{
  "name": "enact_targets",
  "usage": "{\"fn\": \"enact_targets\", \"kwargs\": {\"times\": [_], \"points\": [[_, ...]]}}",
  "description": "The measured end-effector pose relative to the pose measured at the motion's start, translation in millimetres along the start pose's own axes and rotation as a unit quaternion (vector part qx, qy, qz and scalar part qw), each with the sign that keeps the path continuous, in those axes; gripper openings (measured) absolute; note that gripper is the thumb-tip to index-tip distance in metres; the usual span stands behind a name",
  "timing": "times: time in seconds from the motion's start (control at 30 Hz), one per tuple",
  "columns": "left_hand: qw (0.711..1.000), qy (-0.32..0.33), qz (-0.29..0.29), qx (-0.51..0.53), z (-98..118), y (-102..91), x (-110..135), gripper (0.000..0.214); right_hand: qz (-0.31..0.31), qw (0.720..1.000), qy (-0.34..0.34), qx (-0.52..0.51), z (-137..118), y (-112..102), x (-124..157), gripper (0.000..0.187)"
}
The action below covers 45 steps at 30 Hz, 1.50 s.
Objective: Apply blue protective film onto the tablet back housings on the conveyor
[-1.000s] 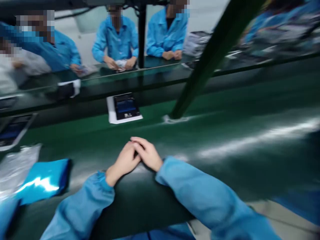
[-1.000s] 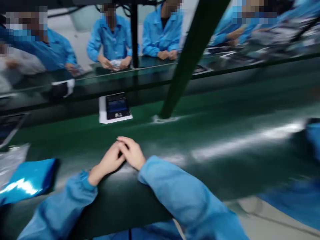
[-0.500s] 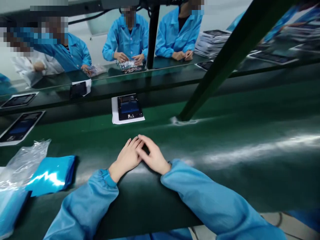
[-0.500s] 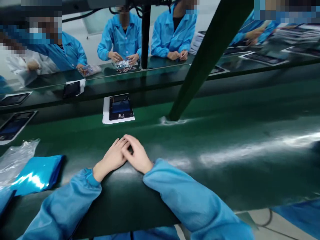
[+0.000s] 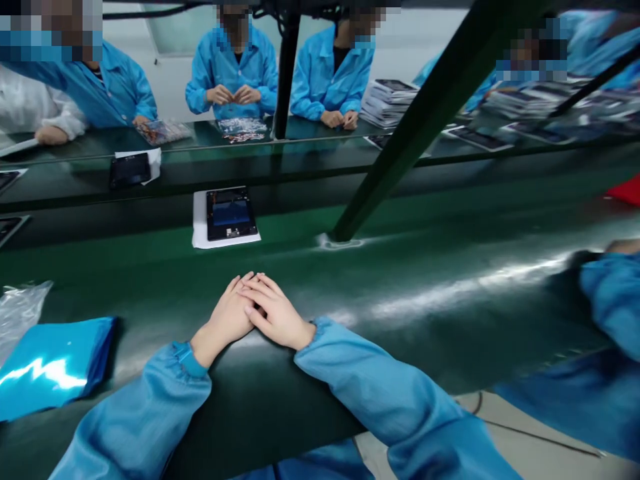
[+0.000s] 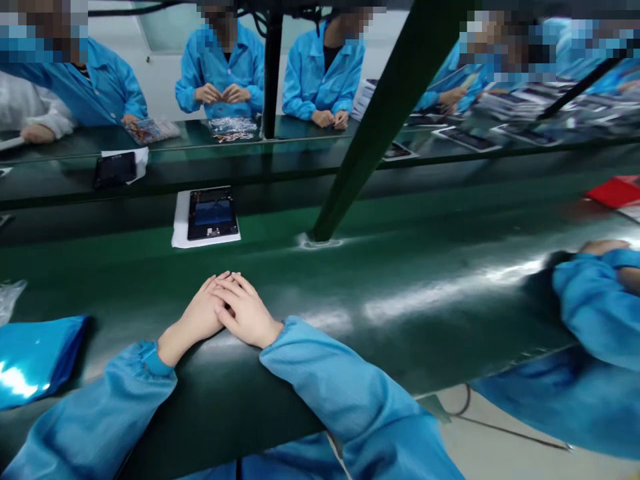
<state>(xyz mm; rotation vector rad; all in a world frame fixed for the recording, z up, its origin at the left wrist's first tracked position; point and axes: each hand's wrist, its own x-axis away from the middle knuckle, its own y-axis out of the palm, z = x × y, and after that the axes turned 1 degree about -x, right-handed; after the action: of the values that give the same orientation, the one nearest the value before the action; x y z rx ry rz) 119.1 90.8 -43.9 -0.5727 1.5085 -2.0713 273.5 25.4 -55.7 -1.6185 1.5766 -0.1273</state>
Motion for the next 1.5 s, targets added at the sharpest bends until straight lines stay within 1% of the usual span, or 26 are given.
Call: {"fn": "enact_targets", "kwargs": {"times": [0.1,0.2,0.3,0.4,0.5,0.6,0.73,0.9,0.97,1.07,1.2,1.3,1.4,1.5], "points": [[1.0,0.011,0.006,0.002,-5.1,2.3,-0.6,0.061,-0.007,0.999,0.006,0.032,-2.3,-0.6,-4.2,0.039],[0.999,0.026,0.022,-0.012,-17.3,11.2,-0.1,0.064,-0.032,0.996,0.005,0.084,-2.4,-0.7,-8.8,0.039],[0.997,0.036,0.052,-0.034,-31.7,23.1,-0.4,0.066,-0.064,0.985,-0.005,0.161,-1.4,-0.8,-13.6,0.04],[0.995,0.054,0.077,-0.035,-41.7,31.5,-1.9,0.07,-0.079,0.968,-0.025,0.237,-0.8,-1.1,-17.2,0.042],[0.994,0.064,0.085,-0.036,-44.5,33.9,-2.7,0.074,-0.08,0.953,-0.036,0.291,-1.2,-0.6,-17.9,0.041],[0.994,0.061,0.076,-0.045,-43.9,33.1,-2.7,0.076,-0.074,0.949,-0.035,0.305,-1.0,0.7,-16.9,0.041],[0.994,0.061,0.079,-0.053,-47.9,35.8,-3.1,0.08,-0.065,0.957,-0.028,0.282,1.6,3.2,-15.5,0.041],[0.984,0.103,0.114,-0.093,-58.0,46.2,-4.3,0.071,-0.029,0.979,-0.042,0.196,9.5,8.8,-14.5,0.038],[0.98,0.108,0.126,-0.112,-59.8,49.4,-4.5,0.068,-0.019,0.986,-0.045,0.16,12.5,11.5,-13.9,0.039],[0.978,0.109,0.136,-0.116,-62.0,54.4,-4.8,0.066,-0.007,0.99,-0.043,0.138,14.6,13.9,-12.5,0.039],[0.976,0.118,0.149,-0.108,-65.3,59.7,-5.1,0.066,-0.007,0.99,-0.045,0.133,13.5,12.9,-10.9,0.041],[0.98,0.107,0.13,-0.106,-59.2,52.6,-4.4,0.066,-0.007,0.993,-0.038,0.109,10.2,9.3,-10.3,0.04],[0.987,0.074,0.092,-0.109,-44.2,37.6,-3.5,0.065,-0.003,0.998,-0.02,0.059,5.8,4.4,-9.5,0.039],[0.991,0.058,0.06,-0.104,-29.3,26.0,-3.3,0.065,-0.008,1.0,0.001,-0.001,0.8,0.0,-8.8,0.039]]}}
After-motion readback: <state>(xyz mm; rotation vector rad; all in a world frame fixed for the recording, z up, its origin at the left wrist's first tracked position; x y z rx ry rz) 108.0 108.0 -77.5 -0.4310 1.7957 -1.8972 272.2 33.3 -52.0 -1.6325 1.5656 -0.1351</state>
